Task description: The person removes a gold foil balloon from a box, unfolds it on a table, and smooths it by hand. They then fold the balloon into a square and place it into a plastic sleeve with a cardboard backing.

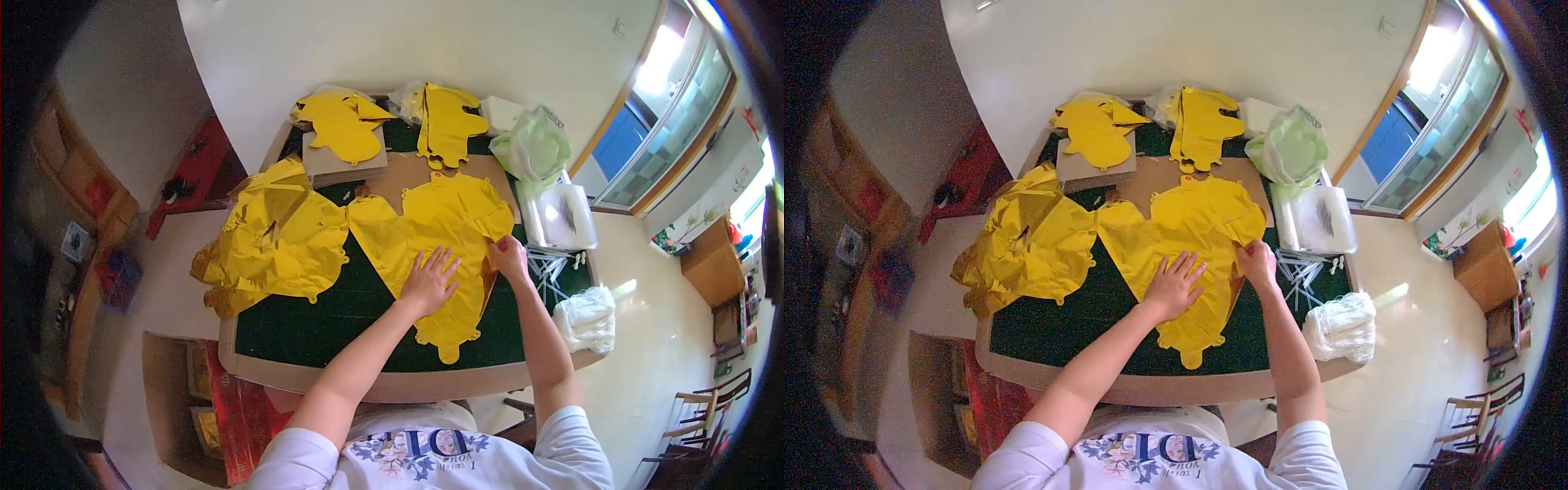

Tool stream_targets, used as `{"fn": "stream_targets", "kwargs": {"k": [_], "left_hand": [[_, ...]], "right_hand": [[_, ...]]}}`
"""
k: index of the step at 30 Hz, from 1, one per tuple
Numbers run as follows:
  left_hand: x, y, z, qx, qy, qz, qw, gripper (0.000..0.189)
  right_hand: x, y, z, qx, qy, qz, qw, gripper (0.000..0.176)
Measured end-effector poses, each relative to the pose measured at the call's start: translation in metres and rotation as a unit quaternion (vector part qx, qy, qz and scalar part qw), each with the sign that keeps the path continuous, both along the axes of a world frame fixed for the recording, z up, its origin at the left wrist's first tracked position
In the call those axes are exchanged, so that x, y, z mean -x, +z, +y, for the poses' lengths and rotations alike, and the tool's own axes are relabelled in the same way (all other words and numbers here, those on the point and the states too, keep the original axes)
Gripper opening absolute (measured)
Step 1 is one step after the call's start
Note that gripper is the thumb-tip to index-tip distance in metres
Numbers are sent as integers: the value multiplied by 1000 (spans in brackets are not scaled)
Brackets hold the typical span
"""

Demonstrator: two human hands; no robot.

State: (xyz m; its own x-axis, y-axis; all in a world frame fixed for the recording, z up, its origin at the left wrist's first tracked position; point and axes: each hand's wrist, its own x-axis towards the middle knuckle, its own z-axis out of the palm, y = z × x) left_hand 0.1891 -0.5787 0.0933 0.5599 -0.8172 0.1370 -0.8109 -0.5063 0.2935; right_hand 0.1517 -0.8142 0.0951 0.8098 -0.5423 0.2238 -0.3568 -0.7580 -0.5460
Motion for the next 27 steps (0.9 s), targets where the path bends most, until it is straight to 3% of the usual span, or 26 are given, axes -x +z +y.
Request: {"fn": "stream_targets", "kwargs": {"k": [2,3,7,16,19,22,23,24,26,27], "left_hand": [[0,-1,-1,2,2,-3,1000,54],[0,-1,-1,1,3,-6,1000,54],[0,-2,-1,-2,2,-12,1000,54],[0,4,-1,-18,-8,-7,1000,55],[0,3,-1,-15,-8,0,1000,56],[1,4,-2,-39,-4,-2,999,56],[0,6,-2,-39,-1,-4,999,56],[2,8,-1,-40,0,-5,999,56],[4,7,-1,-44,-2,-6,999,56],[3,7,-1,-43,-3,-8,999,56]], "right_hand": [[3,-1,9,-38,-7,-82,996,28],[4,-6,13,-11,-22,-76,997,21],[7,-25,21,165,30,-110,980,18],[9,-20,25,140,21,-104,985,20],[6,-28,18,178,33,-149,972,21],[14,14,39,-115,28,-97,988,24],[12,19,38,-185,104,-179,961,24],[14,31,43,-388,124,-236,882,21],[12,17,34,-285,73,-259,920,21],[13,-5,23,-92,71,-207,971,25]]}}
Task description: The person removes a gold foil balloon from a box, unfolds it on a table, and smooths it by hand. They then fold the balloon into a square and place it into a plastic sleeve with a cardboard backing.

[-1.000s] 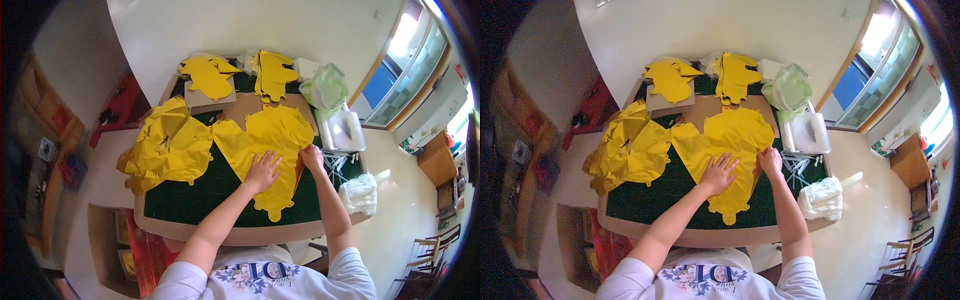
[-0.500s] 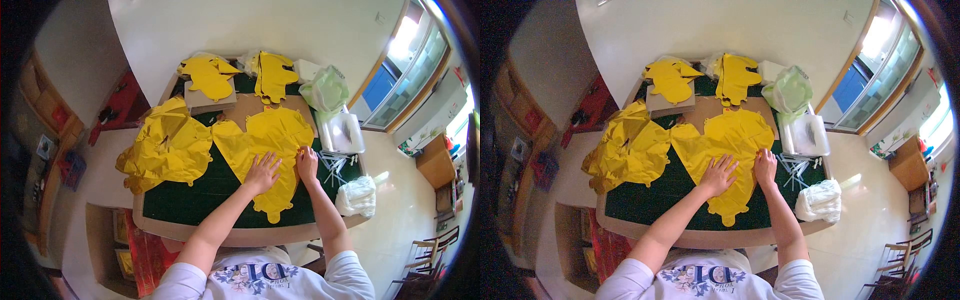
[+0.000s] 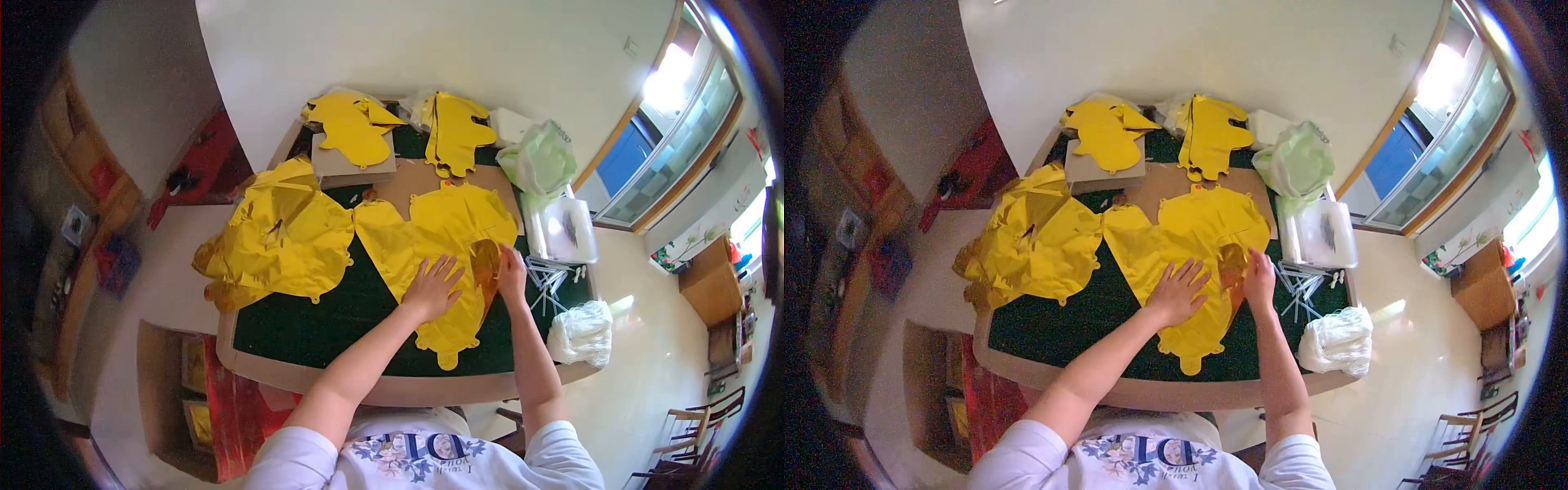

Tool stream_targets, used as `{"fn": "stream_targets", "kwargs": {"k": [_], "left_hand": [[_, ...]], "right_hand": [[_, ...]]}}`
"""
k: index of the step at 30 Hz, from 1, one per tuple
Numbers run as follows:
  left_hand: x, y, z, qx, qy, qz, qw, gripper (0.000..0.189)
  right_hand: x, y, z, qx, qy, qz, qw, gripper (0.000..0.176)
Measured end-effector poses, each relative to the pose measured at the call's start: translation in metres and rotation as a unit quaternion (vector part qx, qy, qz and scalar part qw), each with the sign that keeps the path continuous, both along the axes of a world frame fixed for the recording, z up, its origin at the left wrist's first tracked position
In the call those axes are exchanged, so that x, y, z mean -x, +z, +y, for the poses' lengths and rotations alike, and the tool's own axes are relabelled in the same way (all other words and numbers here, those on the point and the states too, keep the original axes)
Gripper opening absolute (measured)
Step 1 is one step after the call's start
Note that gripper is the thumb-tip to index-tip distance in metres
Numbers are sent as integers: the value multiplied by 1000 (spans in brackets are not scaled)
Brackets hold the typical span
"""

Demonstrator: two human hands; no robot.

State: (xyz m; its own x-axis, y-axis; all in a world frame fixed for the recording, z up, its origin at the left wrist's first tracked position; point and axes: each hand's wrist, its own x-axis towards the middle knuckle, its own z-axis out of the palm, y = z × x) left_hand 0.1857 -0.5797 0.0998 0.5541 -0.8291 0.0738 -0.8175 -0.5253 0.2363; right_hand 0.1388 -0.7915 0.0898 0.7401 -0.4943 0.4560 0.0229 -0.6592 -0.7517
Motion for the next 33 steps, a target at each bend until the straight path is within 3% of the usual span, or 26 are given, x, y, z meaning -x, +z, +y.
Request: {"fn": "stream_targets", "kwargs": {"k": [1,2,10,13,19,22,25,29,33], "left_hand": [[-2,0,-1,1,1,-2,1000,56],[-3,0,0,5,-1,-1,1000,56],[-4,-5,-1,13,-1,6,1000,56],[-3,13,1,-26,-5,60,998,59],[-2,-17,-3,137,26,-7,990,59],[-9,10,2,231,87,206,947,58],[-23,7,-1,277,29,-6,960,52],[-26,-5,-13,149,-41,-26,988,48],[-29,-19,-12,107,-14,-11,994,48]], "right_hand": [[4,-20,-9,196,-42,47,979,30],[13,-8,-2,224,38,94,969,37],[18,10,35,232,126,116,958,39],[20,16,41,221,152,123,955,42],[22,14,43,245,159,121,949,37],[21,12,42,244,157,118,950,37],[21,10,41,251,164,125,946,39],[17,7,40,255,158,129,945,38],[20,9,40,253,158,119,947,36]]}}
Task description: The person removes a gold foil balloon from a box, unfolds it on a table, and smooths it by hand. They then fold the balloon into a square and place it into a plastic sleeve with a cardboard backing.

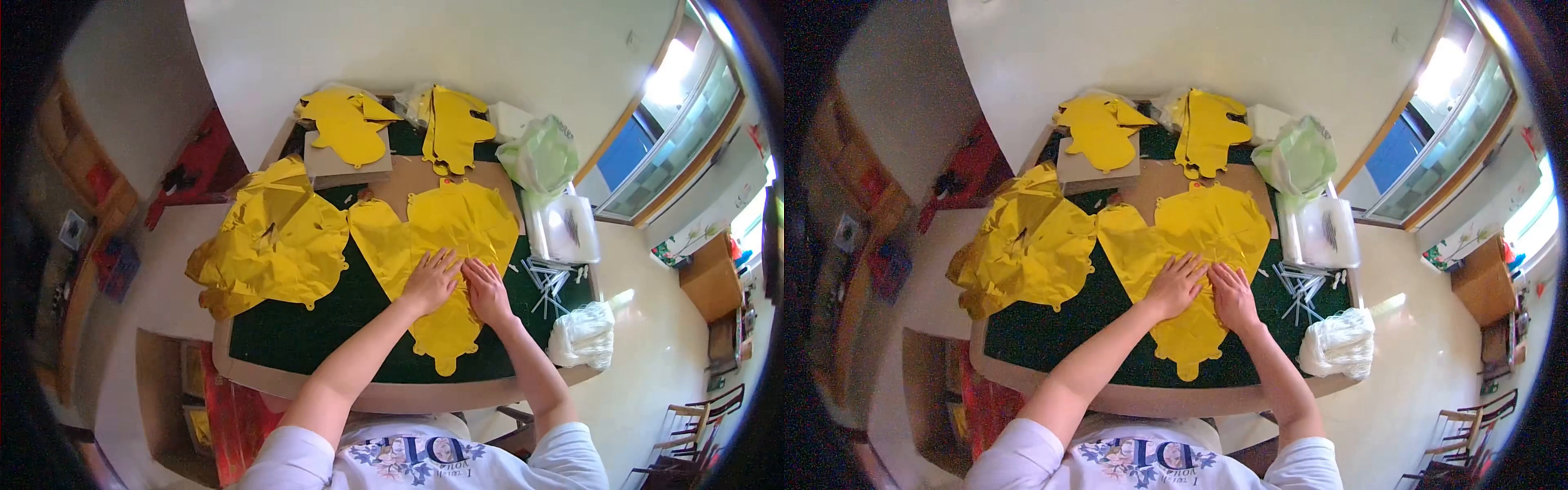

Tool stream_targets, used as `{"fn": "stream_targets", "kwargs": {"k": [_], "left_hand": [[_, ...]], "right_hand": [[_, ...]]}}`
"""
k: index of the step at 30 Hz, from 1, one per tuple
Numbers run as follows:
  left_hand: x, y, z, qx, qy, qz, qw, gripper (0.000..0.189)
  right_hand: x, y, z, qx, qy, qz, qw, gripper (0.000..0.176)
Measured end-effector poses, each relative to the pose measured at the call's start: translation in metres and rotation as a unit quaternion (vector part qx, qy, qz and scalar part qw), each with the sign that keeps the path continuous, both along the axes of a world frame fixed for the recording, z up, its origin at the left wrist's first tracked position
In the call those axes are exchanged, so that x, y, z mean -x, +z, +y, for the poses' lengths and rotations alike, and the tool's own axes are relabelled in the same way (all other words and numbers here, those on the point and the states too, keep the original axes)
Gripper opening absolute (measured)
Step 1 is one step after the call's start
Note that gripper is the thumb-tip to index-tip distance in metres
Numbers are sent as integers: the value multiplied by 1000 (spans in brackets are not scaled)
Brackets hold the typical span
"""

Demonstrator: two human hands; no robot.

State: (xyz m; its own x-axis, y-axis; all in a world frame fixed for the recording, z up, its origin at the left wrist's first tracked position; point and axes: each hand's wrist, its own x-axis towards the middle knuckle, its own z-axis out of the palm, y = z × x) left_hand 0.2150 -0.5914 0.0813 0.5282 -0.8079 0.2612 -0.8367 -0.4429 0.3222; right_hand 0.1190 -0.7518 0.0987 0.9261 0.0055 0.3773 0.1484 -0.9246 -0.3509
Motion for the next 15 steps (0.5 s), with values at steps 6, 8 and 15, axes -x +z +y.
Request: {"fn": "stream_targets", "kwargs": {"k": [6,8,15], "left_hand": [[2,6,0,-32,5,15,999,48],[3,5,1,-29,4,16,999,48],[-1,2,1,-8,-2,13,1000,49]], "right_hand": [[-62,12,-61,-73,-92,-92,989,24],[-98,9,-102,1,-204,-92,975,28],[-172,15,-147,-14,-333,181,925,30]]}}
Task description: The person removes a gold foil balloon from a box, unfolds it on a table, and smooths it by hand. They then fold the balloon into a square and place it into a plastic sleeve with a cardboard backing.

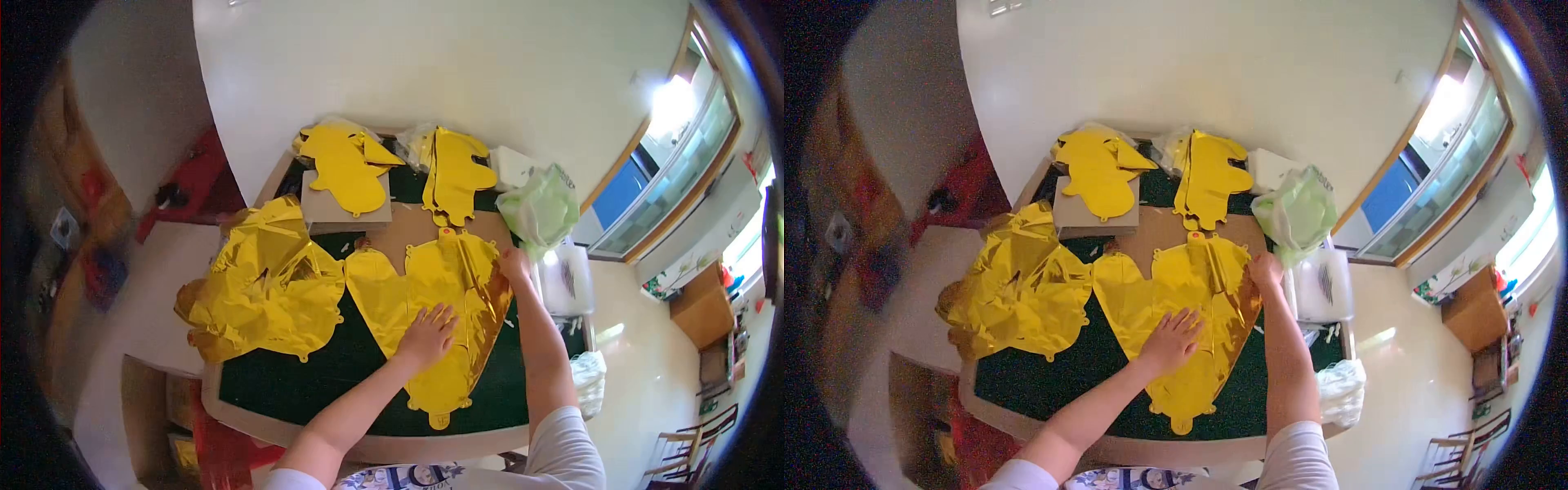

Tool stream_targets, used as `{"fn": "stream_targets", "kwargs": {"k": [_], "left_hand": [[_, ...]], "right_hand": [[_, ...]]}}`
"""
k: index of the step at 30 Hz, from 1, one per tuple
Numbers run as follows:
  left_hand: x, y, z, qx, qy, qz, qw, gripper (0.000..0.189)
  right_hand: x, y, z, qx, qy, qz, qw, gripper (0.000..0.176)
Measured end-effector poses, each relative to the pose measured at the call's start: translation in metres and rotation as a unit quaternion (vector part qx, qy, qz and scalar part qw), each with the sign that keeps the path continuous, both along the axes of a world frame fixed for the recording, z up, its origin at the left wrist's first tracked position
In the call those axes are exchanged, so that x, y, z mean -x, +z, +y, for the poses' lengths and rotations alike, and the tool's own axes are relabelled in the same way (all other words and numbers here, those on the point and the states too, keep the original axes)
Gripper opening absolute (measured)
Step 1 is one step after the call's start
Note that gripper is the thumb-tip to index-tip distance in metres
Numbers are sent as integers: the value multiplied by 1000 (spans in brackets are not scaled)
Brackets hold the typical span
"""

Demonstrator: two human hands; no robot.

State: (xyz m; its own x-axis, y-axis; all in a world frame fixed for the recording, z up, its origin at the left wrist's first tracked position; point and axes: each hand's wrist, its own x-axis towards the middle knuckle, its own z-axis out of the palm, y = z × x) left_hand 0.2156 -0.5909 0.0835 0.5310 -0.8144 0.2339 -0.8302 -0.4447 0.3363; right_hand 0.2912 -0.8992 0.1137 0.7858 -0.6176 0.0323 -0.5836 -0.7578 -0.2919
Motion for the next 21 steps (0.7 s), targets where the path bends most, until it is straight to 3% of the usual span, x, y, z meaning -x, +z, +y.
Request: {"fn": "stream_targets", "kwargs": {"k": [5,8,9,10,11,14,15,17,21], "left_hand": [[6,2,4,33,2,-10,999,49],[5,1,3,41,3,7,999,48],[5,0,2,40,2,5,999,48],[5,-1,2,39,3,1,999,48],[5,-2,1,40,4,-2,999,48],[6,1,3,39,2,10,999,47],[6,2,3,26,-1,8,1000,48],[4,3,3,0,-3,2,1000,48],[5,3,2,-14,5,14,1000,50]], "right_hand": [[-5,-1,-1,83,-5,-25,996,27],[-6,41,23,16,43,-69,997,24],[1,61,38,-166,93,-144,971,23],[9,83,55,-341,138,-214,905,22],[14,93,64,-501,177,-275,801,21],[2,28,28,-347,211,-319,856,24],[2,-20,10,-247,207,-281,904,26],[39,4,61,-66,209,-162,962,29],[50,0,105,-59,268,-196,942,36]]}}
